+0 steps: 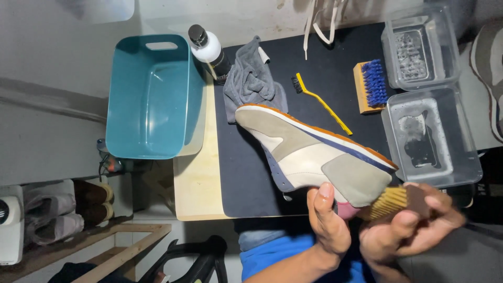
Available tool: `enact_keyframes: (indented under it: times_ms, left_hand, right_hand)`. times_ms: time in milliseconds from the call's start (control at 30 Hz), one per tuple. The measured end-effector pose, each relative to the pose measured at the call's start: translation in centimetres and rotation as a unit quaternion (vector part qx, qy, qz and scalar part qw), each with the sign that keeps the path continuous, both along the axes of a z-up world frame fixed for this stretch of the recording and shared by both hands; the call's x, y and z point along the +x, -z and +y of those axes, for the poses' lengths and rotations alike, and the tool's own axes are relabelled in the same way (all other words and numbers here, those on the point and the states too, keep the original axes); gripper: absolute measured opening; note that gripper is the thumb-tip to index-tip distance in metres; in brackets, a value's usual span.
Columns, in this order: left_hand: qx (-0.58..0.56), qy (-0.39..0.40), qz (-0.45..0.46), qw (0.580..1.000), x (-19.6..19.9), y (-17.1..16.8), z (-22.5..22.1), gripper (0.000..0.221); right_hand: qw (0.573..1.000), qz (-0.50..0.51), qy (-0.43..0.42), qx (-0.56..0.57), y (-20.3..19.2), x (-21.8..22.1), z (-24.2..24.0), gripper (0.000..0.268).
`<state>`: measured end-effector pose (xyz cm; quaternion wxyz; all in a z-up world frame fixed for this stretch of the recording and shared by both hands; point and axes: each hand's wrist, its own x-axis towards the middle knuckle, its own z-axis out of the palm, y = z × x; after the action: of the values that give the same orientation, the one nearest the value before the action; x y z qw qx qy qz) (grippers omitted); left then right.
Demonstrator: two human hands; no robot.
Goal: Cleaning a sneaker by wiping the upper with a cloth and scrubbing the sole and heel with different brushes.
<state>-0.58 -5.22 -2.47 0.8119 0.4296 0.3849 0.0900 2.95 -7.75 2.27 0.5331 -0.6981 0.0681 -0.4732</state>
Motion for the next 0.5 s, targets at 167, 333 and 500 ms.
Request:
enact_keyframes:
  times_ms: [167,333,500]
  left_hand:
    - [-0.030,-0.015,0.014,0.999,-1.7,1.2,-0.4,0.034]
    - [0.038,0.060,0.031,0.997,-3.5,3.6,0.0,0.036]
    - [0.093,0.151,0.003,0.984,-1.8,1.5,1.3,0.039]
  right_hand:
    - [1.000,-0.008,0.006,-0.028,-1.8,1.8,-1.5,0.040]
    - [0.998,-0.024,-0.029,-0.044,-1.3,1.2,-2.8,0.036]
    - [0.987,0.001,-0.045,-0.157,2.1,-3.0,-6.2,0.043]
